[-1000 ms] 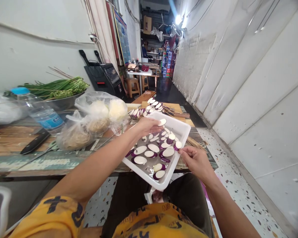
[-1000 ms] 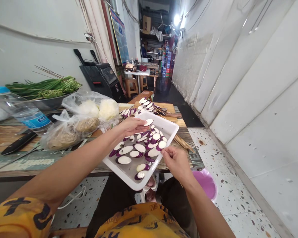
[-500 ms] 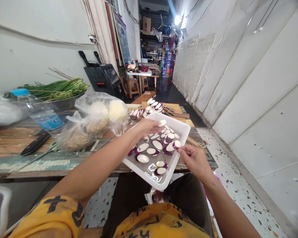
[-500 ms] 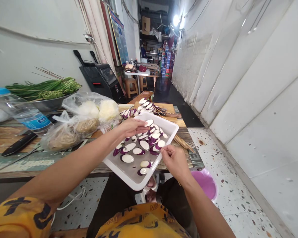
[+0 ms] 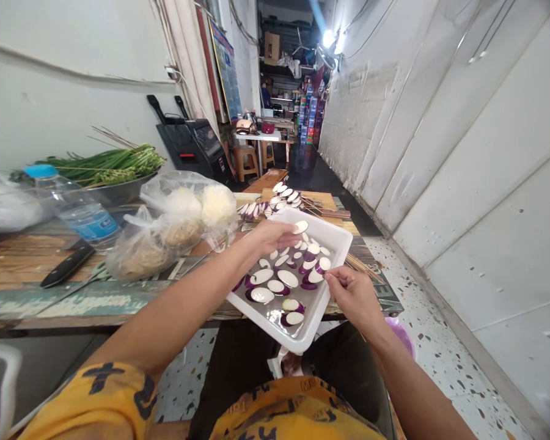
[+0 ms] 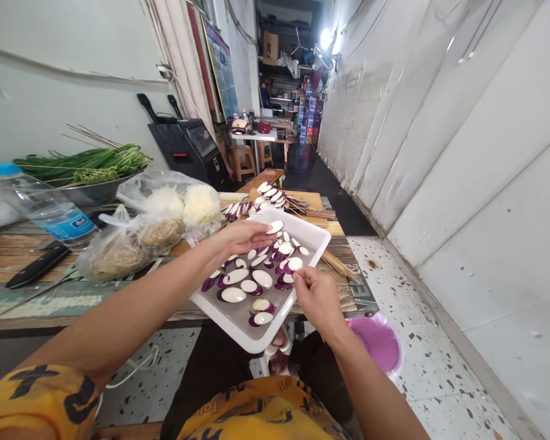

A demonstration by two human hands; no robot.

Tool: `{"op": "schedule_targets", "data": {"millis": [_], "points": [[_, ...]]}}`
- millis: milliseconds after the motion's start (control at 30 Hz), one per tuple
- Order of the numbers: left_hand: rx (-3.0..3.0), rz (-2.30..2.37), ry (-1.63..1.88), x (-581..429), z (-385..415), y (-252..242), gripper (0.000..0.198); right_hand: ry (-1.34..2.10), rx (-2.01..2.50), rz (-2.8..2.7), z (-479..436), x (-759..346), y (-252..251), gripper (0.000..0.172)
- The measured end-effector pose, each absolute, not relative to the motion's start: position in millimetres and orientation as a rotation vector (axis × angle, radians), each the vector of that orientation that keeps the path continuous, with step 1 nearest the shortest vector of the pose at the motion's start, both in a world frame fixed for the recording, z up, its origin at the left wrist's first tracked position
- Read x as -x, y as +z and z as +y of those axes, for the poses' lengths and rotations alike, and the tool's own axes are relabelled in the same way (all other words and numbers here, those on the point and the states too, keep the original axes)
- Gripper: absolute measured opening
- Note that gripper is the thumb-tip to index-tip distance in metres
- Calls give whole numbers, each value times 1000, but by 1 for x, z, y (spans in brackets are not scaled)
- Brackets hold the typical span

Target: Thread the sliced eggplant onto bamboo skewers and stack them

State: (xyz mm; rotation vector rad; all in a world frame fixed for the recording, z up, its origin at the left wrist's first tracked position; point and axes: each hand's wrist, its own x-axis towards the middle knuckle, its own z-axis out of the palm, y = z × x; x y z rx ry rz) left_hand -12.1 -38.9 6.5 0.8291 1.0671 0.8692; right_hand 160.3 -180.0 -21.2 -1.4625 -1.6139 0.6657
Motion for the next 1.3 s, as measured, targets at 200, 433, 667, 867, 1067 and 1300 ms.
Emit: {"op": "schedule_targets", "data": {"millis": [200, 433, 667, 867, 1067, 1300], "points": [[-833, 1097, 826, 11, -45, 11, 7, 466, 1487, -1691, -175, -154, -21, 25], [-788, 1045, 846, 4, -51, 15, 7, 317, 1518, -1708, -166, -150, -17, 24], [-791, 1004, 852, 5, -49, 11, 15, 279, 1506, -1747, -169, -151, -17, 25], [-922, 1129, 870, 6, -50, 10, 17, 166, 1542, -1843, -171, -149, -13, 24], [-1077, 1126, 933, 5, -51, 8, 17, -55, 1627, -1956, -173, -148, -12, 26], [-1188, 1138, 887, 1, -51, 3, 14, -128, 1674, -2021, -168, -145, -12, 24]]}}
